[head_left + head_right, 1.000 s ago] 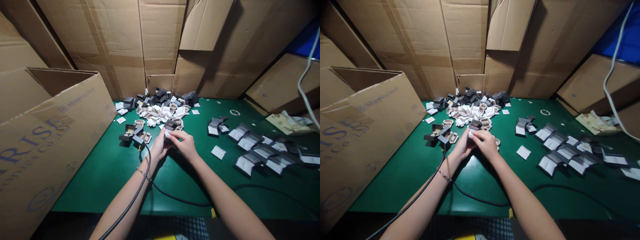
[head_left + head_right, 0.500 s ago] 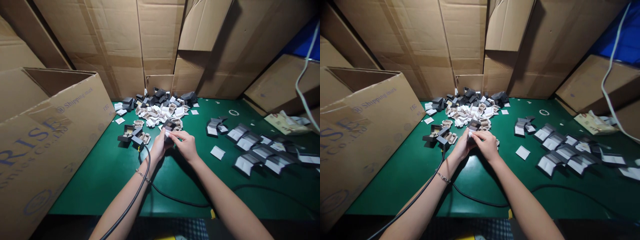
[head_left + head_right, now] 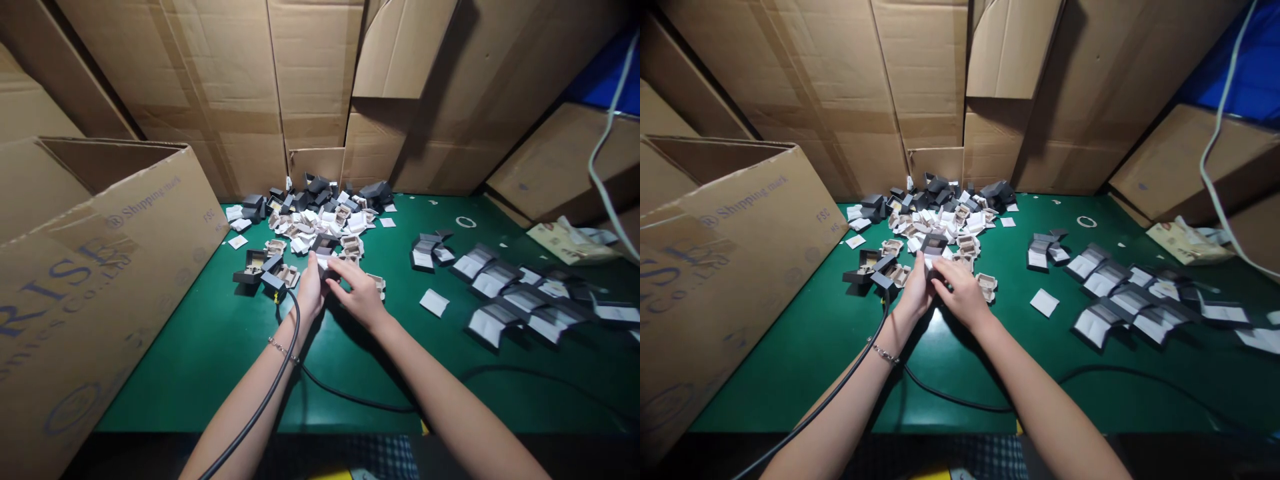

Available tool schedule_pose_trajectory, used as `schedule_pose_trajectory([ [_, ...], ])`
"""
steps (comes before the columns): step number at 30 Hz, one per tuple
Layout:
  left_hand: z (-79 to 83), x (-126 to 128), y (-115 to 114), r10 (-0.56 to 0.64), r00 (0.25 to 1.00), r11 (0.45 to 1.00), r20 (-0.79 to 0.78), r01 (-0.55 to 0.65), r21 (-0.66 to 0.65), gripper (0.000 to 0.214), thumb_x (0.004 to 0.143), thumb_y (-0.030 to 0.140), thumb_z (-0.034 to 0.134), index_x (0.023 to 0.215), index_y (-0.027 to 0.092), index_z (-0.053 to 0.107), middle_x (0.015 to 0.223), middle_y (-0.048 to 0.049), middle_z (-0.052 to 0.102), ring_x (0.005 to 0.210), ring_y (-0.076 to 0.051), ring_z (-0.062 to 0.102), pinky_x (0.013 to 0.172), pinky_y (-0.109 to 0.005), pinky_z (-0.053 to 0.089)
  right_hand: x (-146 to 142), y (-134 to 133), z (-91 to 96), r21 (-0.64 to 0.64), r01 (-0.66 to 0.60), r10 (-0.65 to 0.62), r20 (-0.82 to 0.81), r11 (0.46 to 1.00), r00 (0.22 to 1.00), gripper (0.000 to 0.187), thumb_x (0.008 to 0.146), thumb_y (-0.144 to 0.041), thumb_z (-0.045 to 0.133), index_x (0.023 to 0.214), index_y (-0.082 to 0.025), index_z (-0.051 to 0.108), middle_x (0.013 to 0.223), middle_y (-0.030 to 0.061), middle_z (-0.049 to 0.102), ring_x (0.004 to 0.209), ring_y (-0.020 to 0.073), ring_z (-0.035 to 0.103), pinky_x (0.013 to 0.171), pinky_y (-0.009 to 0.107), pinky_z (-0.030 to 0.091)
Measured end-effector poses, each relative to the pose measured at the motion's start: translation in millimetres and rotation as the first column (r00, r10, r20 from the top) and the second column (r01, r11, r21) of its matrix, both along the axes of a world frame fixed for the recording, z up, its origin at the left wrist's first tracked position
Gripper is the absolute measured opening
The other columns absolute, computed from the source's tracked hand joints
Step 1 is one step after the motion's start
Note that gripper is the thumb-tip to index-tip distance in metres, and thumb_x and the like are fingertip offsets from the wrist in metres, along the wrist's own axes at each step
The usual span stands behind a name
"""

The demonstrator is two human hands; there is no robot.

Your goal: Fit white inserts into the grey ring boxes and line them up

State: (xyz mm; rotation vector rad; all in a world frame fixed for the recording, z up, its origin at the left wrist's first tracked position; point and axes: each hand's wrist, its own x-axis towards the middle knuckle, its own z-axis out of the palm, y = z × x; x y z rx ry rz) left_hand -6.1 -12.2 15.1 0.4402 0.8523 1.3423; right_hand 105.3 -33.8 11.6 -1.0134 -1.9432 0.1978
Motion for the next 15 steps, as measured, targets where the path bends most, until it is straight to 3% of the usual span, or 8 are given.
schedule_pose_trajectory([
  [3, -3.3, 1.5, -1.2, 0.054, 0.998, 0.994, -0.024, -0.052, 0.092, 0.039, 0.078, 0.056, 0.059, 0.076, 0.017, 0.062, 0.069, -0.0031, 0.066, 0.074, -0.018, 0.064, 0.071, -0.028, 0.050, -0.1, 0.6, -4.2, -0.031, 0.007, -0.005, 0.081, 0.999, 0.997, 0.046, 0.083, -0.017, 0.051, 0.129, -0.018, 0.056, 0.131, 0.0119, 0.059, 0.122, 0.0232, 0.054, 0.104, 0.042, 0.044],
  [6, -7.2, 5.0, -4.6, 0.018, 0.999, 0.979, -0.043, -0.009, 0.204, 0.045, 0.067, 0.058, 0.070, 0.078, 0.016, 0.061, 0.076, -0.0042, 0.066, 0.081, -0.020, 0.064, 0.077, -0.030, 0.048, 3.2, 3.9, -6.7, -0.038, 0.047, -0.043, 0.101, 0.998, 0.994, 0.052, 0.077, -0.009, 0.047, 0.128, -0.018, 0.057, 0.127, 0.0115, 0.061, 0.118, 0.0235, 0.055, 0.101, 0.043, 0.045],
  [11, -12.7, 10.3, -7.9, -0.026, 0.998, 0.947, -0.057, 0.043, 0.320, 0.056, 0.063, 0.066, 0.067, 0.084, 0.015, 0.061, 0.089, -0.0068, 0.067, 0.086, -0.019, 0.062, 0.083, -0.030, 0.047, 6.4, 5.9, -6.0, 0.030, 0.055, -0.057, 0.066, 0.998, 0.996, 0.052, 0.073, -0.005, 0.044, 0.120, -0.019, 0.062, 0.116, 0.0092, 0.066, 0.110, 0.0205, 0.059, 0.096, 0.037, 0.048],
  [15, -12.2, 10.8, -8.1, -0.032, 0.997, 0.938, -0.071, 0.054, 0.341, 0.058, 0.064, 0.068, 0.064, 0.086, 0.014, 0.061, 0.085, -0.0072, 0.067, 0.085, -0.020, 0.063, 0.079, -0.031, 0.048, 2.9, 2.0, -4.4, 0.071, 0.085, -0.090, 0.064, 0.994, 0.994, 0.053, 0.071, -0.003, 0.043, 0.116, -0.021, 0.064, 0.115, 0.0071, 0.068, 0.108, 0.0186, 0.060, 0.097, 0.036, 0.045],
])
